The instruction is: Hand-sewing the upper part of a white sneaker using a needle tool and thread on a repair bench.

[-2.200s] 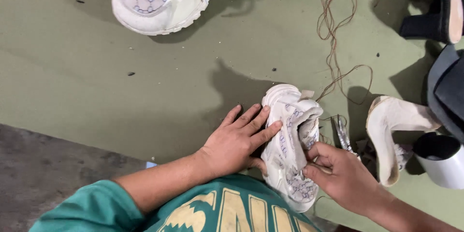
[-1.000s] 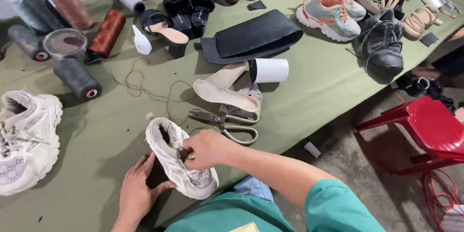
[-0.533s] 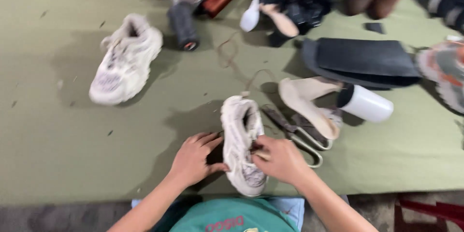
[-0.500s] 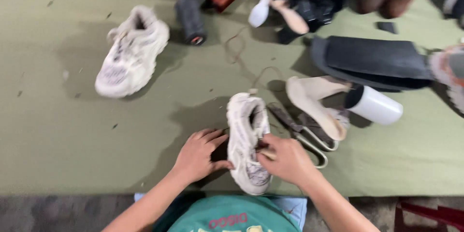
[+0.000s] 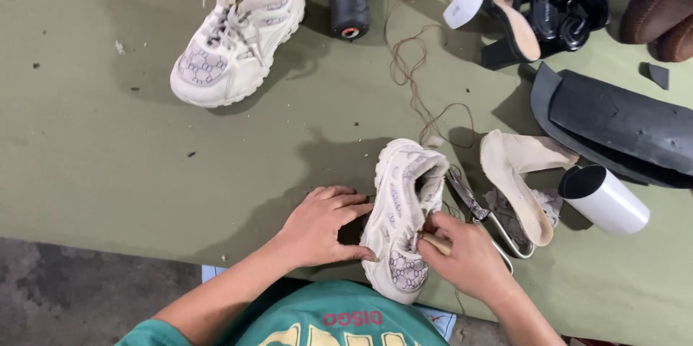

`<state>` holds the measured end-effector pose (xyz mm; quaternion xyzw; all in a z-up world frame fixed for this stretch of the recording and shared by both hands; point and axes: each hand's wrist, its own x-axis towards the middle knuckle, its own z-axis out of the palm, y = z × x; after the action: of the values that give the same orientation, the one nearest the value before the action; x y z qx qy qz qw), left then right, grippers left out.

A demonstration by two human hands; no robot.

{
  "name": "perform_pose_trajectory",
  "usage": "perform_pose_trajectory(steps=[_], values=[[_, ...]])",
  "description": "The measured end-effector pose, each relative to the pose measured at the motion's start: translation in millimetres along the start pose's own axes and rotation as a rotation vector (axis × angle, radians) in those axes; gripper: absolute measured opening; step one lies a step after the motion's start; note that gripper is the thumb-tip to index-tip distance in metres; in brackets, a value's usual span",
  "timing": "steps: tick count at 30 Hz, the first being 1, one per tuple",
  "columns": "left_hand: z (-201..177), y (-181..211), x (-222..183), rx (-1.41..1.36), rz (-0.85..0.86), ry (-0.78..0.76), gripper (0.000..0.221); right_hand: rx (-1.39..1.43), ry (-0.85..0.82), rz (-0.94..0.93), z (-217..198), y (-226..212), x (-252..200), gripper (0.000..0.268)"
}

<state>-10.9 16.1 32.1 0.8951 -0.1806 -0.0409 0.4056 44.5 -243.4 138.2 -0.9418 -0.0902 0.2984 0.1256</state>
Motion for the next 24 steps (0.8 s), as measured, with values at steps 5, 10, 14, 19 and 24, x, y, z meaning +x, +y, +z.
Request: perform_pose_trajectory(steps=[5, 10, 14, 19, 24], values=[[-7.2, -2.7, 1.0, -0.082, -0.02, 0.033, 0.099, 0.442, 0.067, 0.067, 24.4, 44.3, -1.8, 0.027], [-5.5, -3.6, 1.1, -0.083, 0.02, 0.07, 0.103, 0.637, 0.22, -0.06, 48.5, 70.6, -8.0, 0.044], [-4.9, -4.1, 0.2, -0.082, 0.008, 0.05, 0.101, 0.511, 0.314, -0.128, 53.1, 75.3, -7.1, 0.035], [-3.9, -3.7, 0.0, -0.074, 0.046, 0.076, 0.1, 0.357, 0.353, -0.151, 52.9, 81.6, -4.7, 0.026], [-4.2, -2.2, -1.2, -0.064, 0.04, 0.053, 0.098, 0.359, 0.343, -0.213, 54.2, 86.6, -5.4, 0.03]])
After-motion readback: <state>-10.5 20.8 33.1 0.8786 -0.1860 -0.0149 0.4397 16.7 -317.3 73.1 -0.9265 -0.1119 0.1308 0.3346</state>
